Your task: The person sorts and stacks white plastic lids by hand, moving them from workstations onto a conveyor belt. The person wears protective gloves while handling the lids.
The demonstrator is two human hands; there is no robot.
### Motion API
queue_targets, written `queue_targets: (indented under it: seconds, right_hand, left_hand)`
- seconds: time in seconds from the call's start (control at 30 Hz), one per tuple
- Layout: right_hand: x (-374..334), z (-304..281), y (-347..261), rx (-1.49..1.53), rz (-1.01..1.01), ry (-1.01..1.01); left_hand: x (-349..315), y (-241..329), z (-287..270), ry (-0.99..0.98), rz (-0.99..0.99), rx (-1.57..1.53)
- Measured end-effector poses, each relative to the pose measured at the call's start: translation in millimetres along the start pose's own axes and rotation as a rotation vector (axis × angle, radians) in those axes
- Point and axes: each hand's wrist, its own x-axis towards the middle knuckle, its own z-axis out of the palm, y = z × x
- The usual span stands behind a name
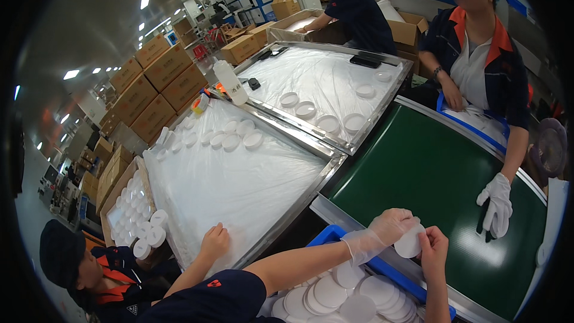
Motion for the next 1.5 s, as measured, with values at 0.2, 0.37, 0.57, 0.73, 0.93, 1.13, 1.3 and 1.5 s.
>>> queue_targets:
  seconds: [0.2, 0.37, 0.57, 0.73, 0.93, 1.13, 1.3, 1.5]
  right_hand:
    - [2, -6, 6, 0.153, 0.049, 0.139]
    - [3, 1, 10, 0.231, 0.042, 0.331]
    - [1, 2, 5, 0.026, -0.125, 0.212]
    - [1, 3, 4, 0.027, -0.126, 0.139]
    - [0, 3, 5, 0.037, -0.181, 0.079]
    - [-2, 4, 4, 0.081, -0.153, 0.111]
    - [0, 7, 3, 0.071, -0.107, 0.173]
    - [1, 4, -1, 0.081, -0.081, 0.098]
  left_hand:
    - [4, 1, -3, -0.075, -0.168, -0.389]
    - [20, -27, 9, 0.059, -0.03, -0.445]
    - [15, -19, 2, 0.09, 0.003, -0.112]
    - [15, -21, 3, 0.104, 0.026, -0.071]
    - [11, -22, 12, 0.33, 0.264, -0.015]
    - [14, -26, 2, -0.004, 0.093, -0.274]
    - [10, -16, 0, -0.014, -0.006, -0.264]
    - [19, -26, 6, -0.137, 0.13, -0.583]
